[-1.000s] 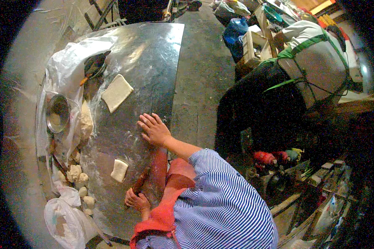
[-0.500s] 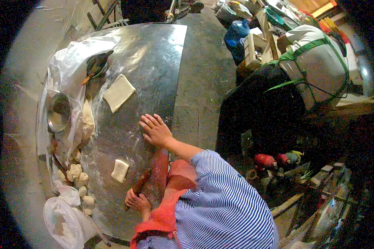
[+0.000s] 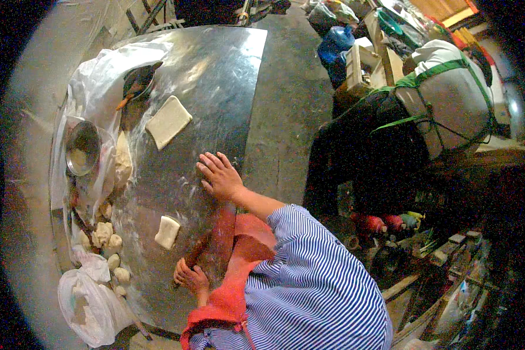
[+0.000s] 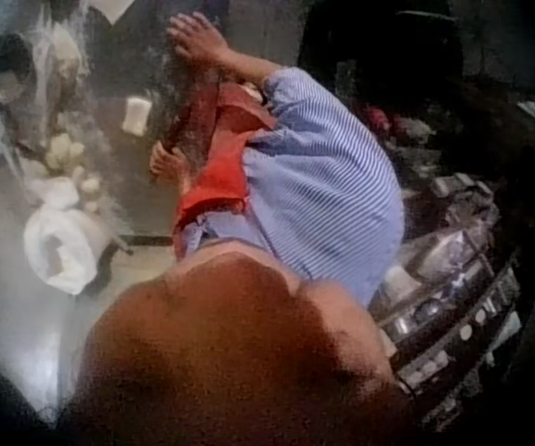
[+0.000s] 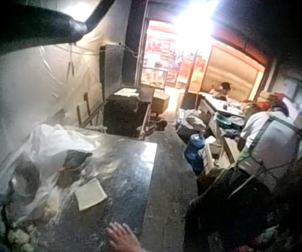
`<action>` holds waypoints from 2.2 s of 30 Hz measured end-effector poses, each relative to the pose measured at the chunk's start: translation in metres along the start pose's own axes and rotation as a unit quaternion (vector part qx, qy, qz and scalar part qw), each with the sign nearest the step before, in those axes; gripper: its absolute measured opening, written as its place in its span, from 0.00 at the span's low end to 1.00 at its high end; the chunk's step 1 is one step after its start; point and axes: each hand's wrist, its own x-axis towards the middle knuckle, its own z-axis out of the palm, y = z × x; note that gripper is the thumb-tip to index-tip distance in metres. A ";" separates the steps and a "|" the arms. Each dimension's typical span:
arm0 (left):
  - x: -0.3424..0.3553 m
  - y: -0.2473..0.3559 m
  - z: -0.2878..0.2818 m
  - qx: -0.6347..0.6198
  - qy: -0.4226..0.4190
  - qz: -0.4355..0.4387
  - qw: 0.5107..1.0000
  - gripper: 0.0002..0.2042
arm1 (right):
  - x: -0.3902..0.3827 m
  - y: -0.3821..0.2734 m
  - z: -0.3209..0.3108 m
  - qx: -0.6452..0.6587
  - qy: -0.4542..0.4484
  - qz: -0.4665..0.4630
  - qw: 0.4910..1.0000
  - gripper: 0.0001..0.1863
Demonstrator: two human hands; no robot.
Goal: The person flattens pieces of dough using a rolling pin on a metal counter, flipping and stretching them by hand.
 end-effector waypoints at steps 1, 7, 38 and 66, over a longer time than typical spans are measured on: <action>0.001 0.001 -0.001 -0.004 0.001 -0.001 1.000 0.22 | 0.000 0.000 0.002 -0.005 0.002 -0.001 1.000 0.33; 0.006 0.006 -0.006 0.004 0.013 -0.004 1.000 0.21 | 0.003 -0.001 0.002 0.003 0.005 0.001 1.000 0.32; 0.003 0.005 -0.002 0.002 -0.015 -0.020 1.000 0.20 | 0.005 0.000 0.002 -0.058 -0.032 -0.004 0.998 0.35; 0.003 0.001 0.000 0.025 0.000 -0.001 1.000 0.22 | 0.002 0.003 0.003 0.001 0.004 -0.005 1.000 0.33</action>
